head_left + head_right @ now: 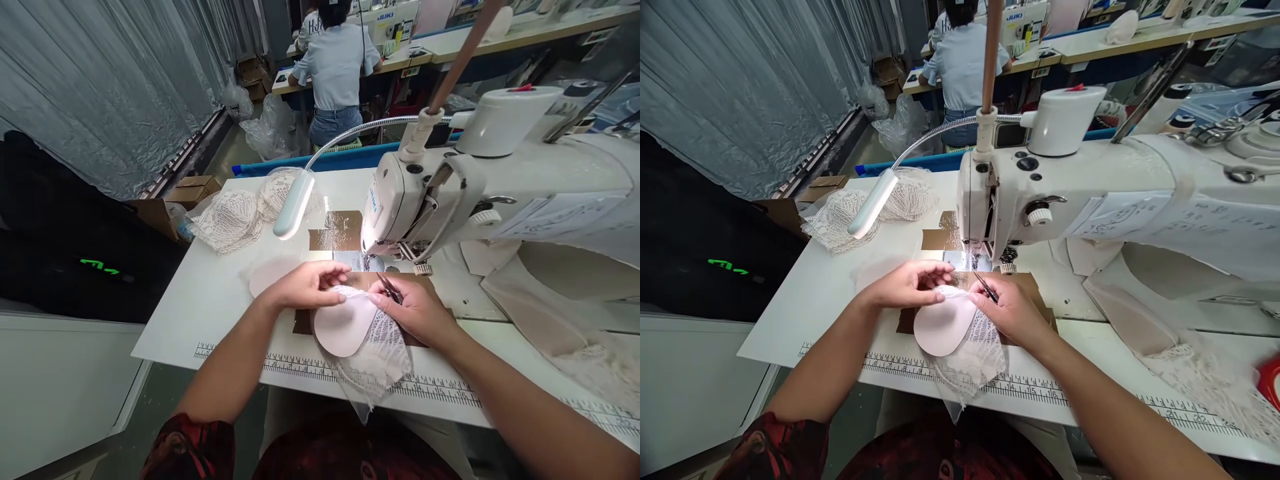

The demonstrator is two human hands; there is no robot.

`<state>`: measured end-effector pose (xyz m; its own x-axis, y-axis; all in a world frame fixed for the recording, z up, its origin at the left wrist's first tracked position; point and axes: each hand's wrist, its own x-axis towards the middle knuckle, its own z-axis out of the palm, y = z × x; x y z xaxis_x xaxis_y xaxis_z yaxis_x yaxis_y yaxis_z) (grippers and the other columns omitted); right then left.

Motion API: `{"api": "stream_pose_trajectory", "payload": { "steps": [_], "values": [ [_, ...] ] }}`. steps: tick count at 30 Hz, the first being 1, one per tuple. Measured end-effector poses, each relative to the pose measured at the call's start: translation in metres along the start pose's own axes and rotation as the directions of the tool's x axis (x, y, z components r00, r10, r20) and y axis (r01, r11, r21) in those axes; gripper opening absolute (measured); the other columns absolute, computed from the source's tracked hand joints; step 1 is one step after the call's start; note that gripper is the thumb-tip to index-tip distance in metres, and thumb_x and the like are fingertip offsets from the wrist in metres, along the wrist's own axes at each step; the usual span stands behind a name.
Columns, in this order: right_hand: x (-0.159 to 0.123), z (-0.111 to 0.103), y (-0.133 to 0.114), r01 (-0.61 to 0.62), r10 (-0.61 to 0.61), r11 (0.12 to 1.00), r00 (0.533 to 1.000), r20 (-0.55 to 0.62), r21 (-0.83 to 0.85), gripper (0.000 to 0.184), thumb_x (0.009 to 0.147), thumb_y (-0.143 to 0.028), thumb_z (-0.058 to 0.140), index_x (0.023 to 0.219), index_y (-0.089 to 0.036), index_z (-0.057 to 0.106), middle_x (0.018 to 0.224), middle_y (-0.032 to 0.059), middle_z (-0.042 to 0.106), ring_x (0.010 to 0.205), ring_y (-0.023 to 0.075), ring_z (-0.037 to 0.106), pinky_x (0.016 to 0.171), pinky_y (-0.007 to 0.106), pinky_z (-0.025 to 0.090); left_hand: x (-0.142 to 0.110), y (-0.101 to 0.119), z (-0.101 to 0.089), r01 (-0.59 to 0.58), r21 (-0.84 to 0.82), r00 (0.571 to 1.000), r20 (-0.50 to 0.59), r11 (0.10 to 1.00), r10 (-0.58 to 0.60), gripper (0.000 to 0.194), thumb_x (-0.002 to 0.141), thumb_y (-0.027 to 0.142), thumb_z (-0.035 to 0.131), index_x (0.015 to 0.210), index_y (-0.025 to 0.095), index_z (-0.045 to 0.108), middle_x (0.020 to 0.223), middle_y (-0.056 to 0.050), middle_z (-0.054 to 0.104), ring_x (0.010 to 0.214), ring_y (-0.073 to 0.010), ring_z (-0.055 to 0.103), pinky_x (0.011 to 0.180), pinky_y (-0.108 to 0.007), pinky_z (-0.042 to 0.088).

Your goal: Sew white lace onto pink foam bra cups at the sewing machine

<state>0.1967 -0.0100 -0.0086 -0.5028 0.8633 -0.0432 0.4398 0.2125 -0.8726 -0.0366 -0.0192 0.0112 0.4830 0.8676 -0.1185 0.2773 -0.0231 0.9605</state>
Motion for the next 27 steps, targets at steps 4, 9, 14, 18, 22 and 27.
{"api": "stream_pose_trajectory", "payload": {
  "steps": [4, 9, 14, 18, 22, 27],
  "values": [
    [0.000, 0.001, 0.004, 0.042, -0.041, 0.999, 0.999, -0.018, 0.010, 0.023, 0.088, -0.040, 0.051, 0.075, -0.021, 0.054, 0.072, -0.0024, 0.055, 0.068, 0.0140, 0.050, 0.064, 0.029, 0.037, 0.004, 0.002, 0.015, 0.006, 0.218, 1.000, -0.026, 0.976, 0.000, 0.048, 0.072, 0.031, 0.072, 0.116, 0.017, 0.060, 0.097, -0.006, 0.061, 0.087, -0.0178, 0.055, 0.076, -0.029, 0.044],
    [-0.001, 0.002, 0.007, 0.024, -0.024, 1.000, 1.000, -0.009, 0.017, 0.025, 0.089, -0.041, 0.049, 0.077, -0.021, 0.055, 0.073, -0.0019, 0.056, 0.069, 0.0145, 0.050, 0.064, 0.029, 0.038, 0.006, -0.006, 0.013, 0.002, 0.113, 1.000, -0.023, 0.994, 0.001, 0.042, 0.072, 0.035, 0.073, 0.109, 0.016, 0.061, 0.090, -0.003, 0.060, 0.077, -0.0132, 0.052, 0.068, -0.025, 0.041],
    [-0.001, 0.001, 0.004, 0.018, -0.019, 0.998, 1.000, 0.015, 0.058, 0.023, 0.090, -0.040, 0.048, 0.082, -0.021, 0.059, 0.077, -0.0001, 0.059, 0.072, 0.0159, 0.053, 0.068, 0.030, 0.040, 0.010, -0.009, 0.017, -0.015, 0.000, 1.000, 0.007, 1.000, 0.015, 0.039, 0.071, 0.033, 0.074, 0.103, 0.015, 0.061, 0.095, -0.004, 0.060, 0.080, -0.0132, 0.053, 0.068, -0.023, 0.040],
    [0.000, 0.001, 0.005, 0.020, -0.020, 0.994, 1.000, 0.004, 0.107, 0.025, 0.088, -0.041, 0.050, 0.090, -0.020, 0.063, 0.087, 0.0034, 0.064, 0.082, 0.0193, 0.057, 0.075, 0.033, 0.043, 0.014, -0.007, 0.023, 0.064, 0.025, 0.997, 0.045, 0.998, -0.065, 0.031, 0.074, 0.040, 0.071, 0.088, 0.014, 0.062, 0.081, -0.002, 0.058, 0.069, -0.0109, 0.049, 0.058, -0.021, 0.037],
    [0.000, 0.000, 0.010, 0.008, -0.014, 0.983, 0.999, 0.031, 0.182, 0.034, 0.089, -0.048, 0.049, 0.107, -0.021, 0.058, 0.088, 0.0032, 0.062, 0.075, 0.0162, 0.056, 0.070, 0.030, 0.044, 0.014, -0.009, 0.021, 0.154, -0.114, 0.985, 0.102, 0.982, -0.142, 0.034, 0.073, 0.044, 0.071, 0.083, 0.013, 0.062, 0.071, 0.000, 0.055, 0.062, -0.0092, 0.048, 0.054, -0.021, 0.036],
    [0.000, -0.008, 0.009, -0.061, 0.022, 0.966, 0.987, 0.156, 0.251, 0.039, 0.092, -0.052, 0.038, 0.107, -0.021, 0.055, 0.075, -0.0007, 0.054, 0.056, 0.0105, 0.043, 0.056, 0.027, 0.038, 0.010, -0.014, 0.017, 0.212, -0.215, 0.975, 0.110, 0.953, -0.192, 0.037, 0.072, 0.046, 0.074, 0.091, 0.014, 0.068, 0.074, -0.002, 0.061, 0.064, -0.0106, 0.053, 0.059, -0.023, 0.041]
  ]
}}
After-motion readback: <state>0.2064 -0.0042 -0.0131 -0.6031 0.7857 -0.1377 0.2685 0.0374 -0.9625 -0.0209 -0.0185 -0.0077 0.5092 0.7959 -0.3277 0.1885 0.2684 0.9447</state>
